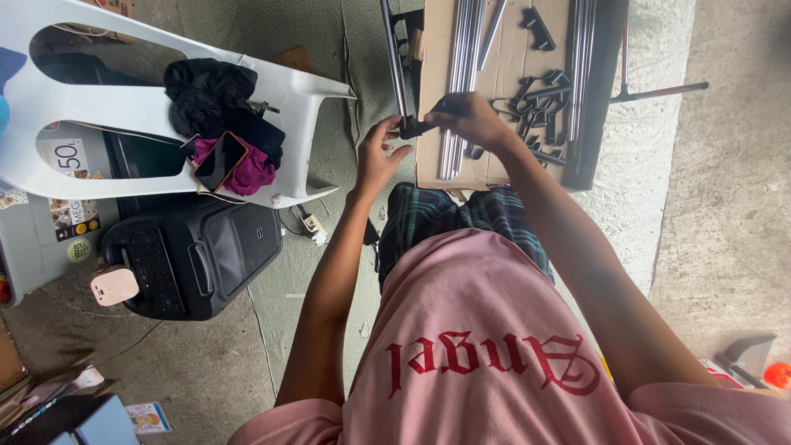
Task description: The person assembles a metal frame by connecting metal poles with black plastic connectors. They pick up poles and connectors from a cardboard box, insert the connectors into the poles, and assemble the structure on the floor.
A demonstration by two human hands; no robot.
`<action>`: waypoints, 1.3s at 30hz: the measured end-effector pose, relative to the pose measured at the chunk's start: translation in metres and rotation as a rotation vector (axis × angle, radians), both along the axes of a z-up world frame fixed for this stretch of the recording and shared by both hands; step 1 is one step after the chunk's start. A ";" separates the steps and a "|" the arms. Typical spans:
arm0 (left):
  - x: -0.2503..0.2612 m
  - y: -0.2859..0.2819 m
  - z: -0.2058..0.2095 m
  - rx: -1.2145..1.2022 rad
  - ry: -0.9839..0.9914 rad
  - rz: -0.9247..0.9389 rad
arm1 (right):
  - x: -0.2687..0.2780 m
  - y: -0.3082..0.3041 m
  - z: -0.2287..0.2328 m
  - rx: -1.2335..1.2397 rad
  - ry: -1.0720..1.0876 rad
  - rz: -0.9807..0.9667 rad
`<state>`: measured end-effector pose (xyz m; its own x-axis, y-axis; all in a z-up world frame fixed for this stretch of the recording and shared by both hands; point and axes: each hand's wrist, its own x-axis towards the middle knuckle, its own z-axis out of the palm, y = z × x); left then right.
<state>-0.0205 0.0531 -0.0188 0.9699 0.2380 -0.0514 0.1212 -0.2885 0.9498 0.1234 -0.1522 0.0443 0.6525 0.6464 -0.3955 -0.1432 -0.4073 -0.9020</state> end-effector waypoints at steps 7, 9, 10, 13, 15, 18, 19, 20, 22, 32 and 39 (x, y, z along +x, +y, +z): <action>-0.009 -0.008 -0.004 -0.061 -0.003 0.133 | -0.024 -0.001 -0.045 -0.045 0.184 -0.113; -0.002 -0.010 0.003 0.050 0.015 0.137 | -0.022 -0.006 -0.049 -0.025 0.189 -0.115; -0.001 -0.012 0.009 0.127 -0.055 0.110 | -0.021 -0.009 -0.050 -0.014 0.191 -0.119; 0.009 -0.019 0.030 0.306 -0.252 0.040 | -0.017 -0.020 -0.044 0.135 0.176 -0.212; 0.016 -0.032 0.039 0.346 -0.356 0.014 | -0.014 -0.029 -0.037 0.253 0.420 -0.383; 0.033 -0.062 0.040 0.159 -0.166 -0.035 | -0.012 -0.048 -0.028 0.539 0.629 -0.510; 0.040 -0.075 0.039 0.132 -0.042 -0.098 | -0.010 -0.056 -0.026 0.654 0.670 -0.525; 0.044 -0.088 0.039 0.110 0.087 -0.159 | -0.012 -0.065 -0.024 0.693 0.693 -0.558; 0.051 -0.114 0.039 0.040 0.155 -0.268 | -0.014 -0.084 -0.020 0.772 0.736 -0.619; 0.091 -0.234 -0.012 -0.230 0.153 -0.389 | 0.021 -0.244 0.027 0.328 0.448 -0.981; 0.140 -0.336 -0.045 -0.170 0.179 -0.425 | 0.097 -0.406 -0.004 0.375 0.266 -0.954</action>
